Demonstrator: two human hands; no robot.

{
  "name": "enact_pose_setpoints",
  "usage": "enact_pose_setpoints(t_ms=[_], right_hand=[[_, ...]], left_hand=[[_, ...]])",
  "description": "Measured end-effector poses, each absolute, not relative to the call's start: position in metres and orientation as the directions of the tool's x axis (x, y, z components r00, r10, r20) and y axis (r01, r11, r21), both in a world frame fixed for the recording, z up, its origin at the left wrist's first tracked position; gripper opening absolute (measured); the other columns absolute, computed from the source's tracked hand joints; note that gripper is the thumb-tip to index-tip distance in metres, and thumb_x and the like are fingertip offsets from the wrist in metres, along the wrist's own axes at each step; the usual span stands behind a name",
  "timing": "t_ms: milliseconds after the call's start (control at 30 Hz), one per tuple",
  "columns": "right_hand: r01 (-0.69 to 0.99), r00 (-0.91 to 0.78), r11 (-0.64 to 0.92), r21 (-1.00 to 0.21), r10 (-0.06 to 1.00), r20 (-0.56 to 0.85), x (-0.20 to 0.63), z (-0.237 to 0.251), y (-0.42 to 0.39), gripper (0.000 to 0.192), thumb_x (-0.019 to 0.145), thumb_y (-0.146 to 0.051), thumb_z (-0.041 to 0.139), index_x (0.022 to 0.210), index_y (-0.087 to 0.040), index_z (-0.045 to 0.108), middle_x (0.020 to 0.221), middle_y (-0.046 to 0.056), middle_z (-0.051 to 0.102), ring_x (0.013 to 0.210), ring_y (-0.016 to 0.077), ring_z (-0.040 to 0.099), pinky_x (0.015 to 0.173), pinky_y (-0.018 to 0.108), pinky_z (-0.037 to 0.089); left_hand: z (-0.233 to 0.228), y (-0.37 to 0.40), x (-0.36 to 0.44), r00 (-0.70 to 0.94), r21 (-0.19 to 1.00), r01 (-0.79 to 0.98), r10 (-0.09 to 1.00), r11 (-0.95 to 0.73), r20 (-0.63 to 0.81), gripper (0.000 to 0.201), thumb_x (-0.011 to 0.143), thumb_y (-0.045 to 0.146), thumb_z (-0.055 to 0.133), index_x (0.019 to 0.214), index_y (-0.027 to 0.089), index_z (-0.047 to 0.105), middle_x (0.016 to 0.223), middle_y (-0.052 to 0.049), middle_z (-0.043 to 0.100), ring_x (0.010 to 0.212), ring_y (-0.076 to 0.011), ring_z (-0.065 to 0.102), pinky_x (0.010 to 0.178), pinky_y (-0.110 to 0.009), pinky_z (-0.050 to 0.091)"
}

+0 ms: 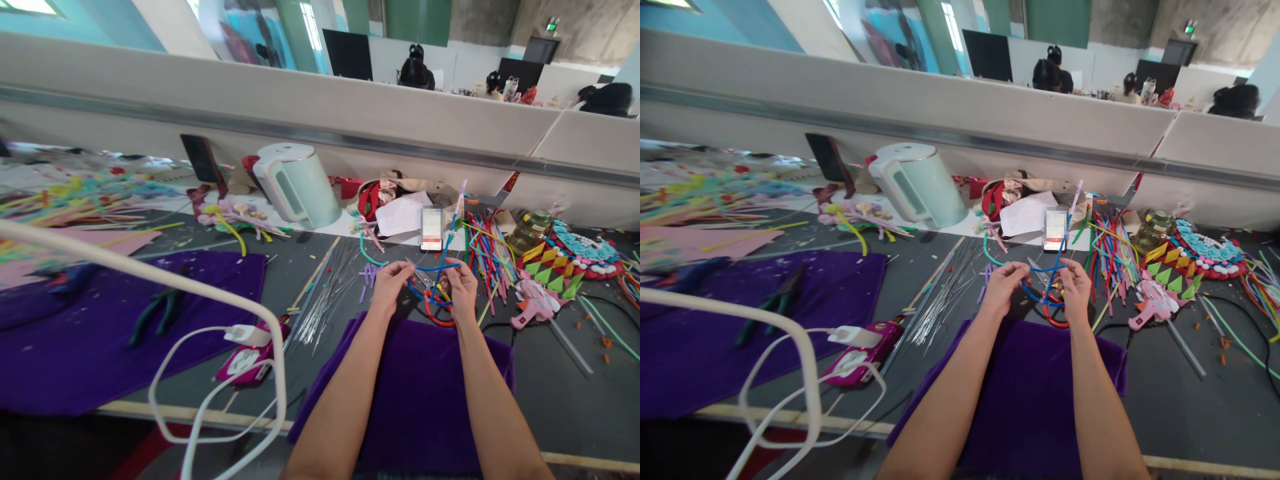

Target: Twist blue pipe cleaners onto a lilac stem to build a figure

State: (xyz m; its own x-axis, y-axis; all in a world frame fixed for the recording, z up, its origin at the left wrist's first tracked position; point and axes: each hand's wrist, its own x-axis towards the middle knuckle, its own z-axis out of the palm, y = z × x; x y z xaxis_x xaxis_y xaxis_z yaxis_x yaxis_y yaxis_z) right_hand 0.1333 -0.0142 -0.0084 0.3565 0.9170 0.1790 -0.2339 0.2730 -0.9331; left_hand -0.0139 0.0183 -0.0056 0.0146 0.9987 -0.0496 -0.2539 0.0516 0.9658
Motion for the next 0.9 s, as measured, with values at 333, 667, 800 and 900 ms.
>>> enact_pose_setpoints(t_ms=[333,667,800,900], right_hand=[[-0.459,0.187,0.171,-0.872,0.978,0.093,0.130,-0.005,-0.016,0.051,0.083,-0.061,0.038,0.100,-0.018,0.059,0.078,0.008,0.067,0.061,0.0158,0.062,0.047,0.024,0.046],[-0.306,0.084,0.207,-0.929,0.978,0.190,0.124,-0.004,-0.022,0.024,0.076,-0.037,0.063,0.092,-0.019,0.064,0.072,0.002,0.068,0.056,0.0118,0.058,0.050,0.022,0.047],[-0.144,0.170,0.252,-0.957,0.959,0.227,0.122,-0.005,-0.020,0.018,0.078,-0.036,0.061,0.082,-0.019,0.063,0.070,0.001,0.067,0.055,0.0110,0.056,0.049,0.022,0.045],[-0.089,0.244,0.228,-0.970,0.949,0.201,0.121,-0.007,-0.017,0.019,0.079,-0.038,0.058,0.079,-0.019,0.061,0.067,0.001,0.065,0.053,0.0114,0.055,0.046,0.021,0.043]], left_hand=[[-0.009,0.018,-0.005,-0.150,0.966,-0.256,0.989,-0.031,-0.008,0.021,0.063,0.032,0.070,0.073,0.015,0.062,0.055,0.004,0.057,0.046,-0.0100,0.055,0.048,-0.021,0.042],[-0.007,0.010,0.002,0.048,0.946,-0.315,0.997,0.074,-0.062,0.028,0.065,0.036,0.070,0.076,0.016,0.054,0.050,0.006,0.056,0.039,-0.0103,0.055,0.038,-0.017,0.039],[-0.005,0.010,0.000,0.073,0.922,-0.377,0.996,0.083,-0.060,0.030,0.065,0.036,0.071,0.078,0.017,0.053,0.062,0.005,0.059,0.039,-0.0089,0.056,0.036,-0.017,0.037],[-0.004,0.010,-0.002,0.165,0.891,-0.433,0.984,0.137,-0.071,0.032,0.065,0.036,0.072,0.079,0.016,0.053,0.068,0.004,0.062,0.039,-0.0071,0.054,0.037,-0.018,0.040]])
